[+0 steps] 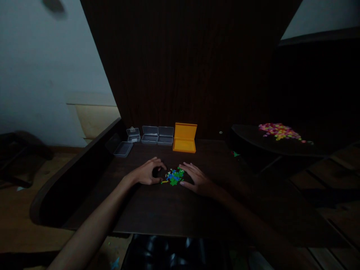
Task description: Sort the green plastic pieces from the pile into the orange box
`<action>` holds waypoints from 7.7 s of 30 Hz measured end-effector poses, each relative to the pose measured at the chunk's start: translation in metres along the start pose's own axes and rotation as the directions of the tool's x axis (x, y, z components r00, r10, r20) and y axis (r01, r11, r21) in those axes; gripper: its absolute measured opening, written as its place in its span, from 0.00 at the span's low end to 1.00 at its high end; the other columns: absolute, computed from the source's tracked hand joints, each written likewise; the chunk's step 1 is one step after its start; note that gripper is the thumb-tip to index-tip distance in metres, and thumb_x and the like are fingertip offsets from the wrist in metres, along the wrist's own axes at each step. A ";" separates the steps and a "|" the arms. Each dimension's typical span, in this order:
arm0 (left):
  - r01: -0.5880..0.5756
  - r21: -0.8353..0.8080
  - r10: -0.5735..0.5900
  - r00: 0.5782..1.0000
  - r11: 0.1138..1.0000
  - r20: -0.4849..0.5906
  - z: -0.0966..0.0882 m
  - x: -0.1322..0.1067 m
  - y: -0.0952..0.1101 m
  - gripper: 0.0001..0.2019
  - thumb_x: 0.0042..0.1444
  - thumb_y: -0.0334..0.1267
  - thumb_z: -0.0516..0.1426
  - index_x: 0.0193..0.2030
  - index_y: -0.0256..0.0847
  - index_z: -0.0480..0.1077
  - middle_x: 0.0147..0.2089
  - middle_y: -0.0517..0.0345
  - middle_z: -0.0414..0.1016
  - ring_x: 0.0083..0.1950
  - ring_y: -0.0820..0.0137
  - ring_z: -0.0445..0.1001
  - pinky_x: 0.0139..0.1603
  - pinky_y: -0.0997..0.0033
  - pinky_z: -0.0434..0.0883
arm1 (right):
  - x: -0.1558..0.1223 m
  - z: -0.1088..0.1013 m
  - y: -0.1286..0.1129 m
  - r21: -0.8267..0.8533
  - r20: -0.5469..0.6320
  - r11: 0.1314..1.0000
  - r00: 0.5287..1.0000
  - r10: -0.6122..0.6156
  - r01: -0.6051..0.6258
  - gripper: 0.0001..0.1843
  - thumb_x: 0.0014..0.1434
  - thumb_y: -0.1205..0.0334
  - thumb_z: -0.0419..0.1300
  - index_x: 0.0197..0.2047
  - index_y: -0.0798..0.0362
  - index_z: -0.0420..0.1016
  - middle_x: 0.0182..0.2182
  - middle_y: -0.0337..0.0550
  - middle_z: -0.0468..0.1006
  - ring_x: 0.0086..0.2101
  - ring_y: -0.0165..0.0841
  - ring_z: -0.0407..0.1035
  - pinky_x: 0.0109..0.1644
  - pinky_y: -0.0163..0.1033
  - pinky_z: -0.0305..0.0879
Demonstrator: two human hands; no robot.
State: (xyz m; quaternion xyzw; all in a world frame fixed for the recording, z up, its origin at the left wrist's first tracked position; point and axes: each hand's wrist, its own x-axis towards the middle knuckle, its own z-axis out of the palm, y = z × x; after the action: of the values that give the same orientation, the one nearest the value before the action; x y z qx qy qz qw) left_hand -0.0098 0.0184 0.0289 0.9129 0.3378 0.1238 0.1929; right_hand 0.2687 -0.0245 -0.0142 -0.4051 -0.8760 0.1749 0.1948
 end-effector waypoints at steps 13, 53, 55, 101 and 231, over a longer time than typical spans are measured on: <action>-0.012 -0.094 0.018 0.998 0.996 0.061 -0.004 -0.002 0.003 0.26 0.46 0.43 0.66 0.53 0.41 0.69 0.40 0.59 0.70 0.44 0.64 0.70 0.56 0.59 0.64 | -0.006 -0.006 0.000 0.068 -0.116 0.997 0.993 0.033 -0.025 0.29 0.62 0.54 0.59 0.64 0.49 0.62 0.60 0.52 0.68 0.61 0.42 0.61 0.64 0.53 0.60; -0.131 -0.066 0.118 0.978 0.989 -0.169 0.030 0.010 0.004 0.18 0.66 0.35 0.51 0.61 0.45 0.68 0.65 0.51 0.67 0.69 0.63 0.59 0.67 0.52 0.61 | -0.007 -0.003 -0.005 -0.098 0.043 0.967 0.971 -0.234 0.237 0.26 0.70 0.60 0.48 0.70 0.47 0.55 0.66 0.44 0.60 0.67 0.40 0.48 0.70 0.59 0.46; -0.134 -0.043 0.129 0.986 0.990 -0.102 0.032 0.010 0.002 0.18 0.66 0.33 0.50 0.61 0.47 0.68 0.66 0.53 0.65 0.70 0.62 0.57 0.68 0.50 0.60 | -0.007 -0.003 -0.001 -0.111 0.036 0.966 0.972 -0.230 0.233 0.26 0.70 0.61 0.47 0.69 0.49 0.56 0.66 0.46 0.61 0.67 0.40 0.50 0.70 0.61 0.45; -0.112 -0.119 0.091 0.982 0.987 -0.165 0.028 0.009 0.014 0.07 0.64 0.37 0.54 0.42 0.41 0.73 0.54 0.52 0.71 0.57 0.64 0.68 0.61 0.62 0.65 | -0.008 -0.002 -0.006 -0.220 0.002 0.965 0.990 -0.144 0.141 0.27 0.67 0.52 0.53 0.67 0.49 0.62 0.67 0.52 0.58 0.67 0.48 0.45 0.68 0.63 0.46; -0.051 -0.265 -0.019 0.967 0.963 -0.255 0.035 0.011 0.017 0.15 0.62 0.32 0.49 0.55 0.39 0.64 0.52 0.49 0.75 0.53 0.64 0.74 0.57 0.62 0.71 | 0.004 0.001 -0.001 0.009 -0.064 0.997 0.995 -0.075 0.075 0.36 0.66 0.48 0.52 0.71 0.50 0.47 0.66 0.54 0.60 0.66 0.45 0.52 0.68 0.57 0.51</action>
State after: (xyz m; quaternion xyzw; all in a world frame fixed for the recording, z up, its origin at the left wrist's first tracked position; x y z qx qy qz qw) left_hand 0.0208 0.0041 0.0062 0.8573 0.3324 0.2864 0.2693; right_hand 0.2651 -0.0216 -0.0143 -0.3763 -0.8829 0.1592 0.2315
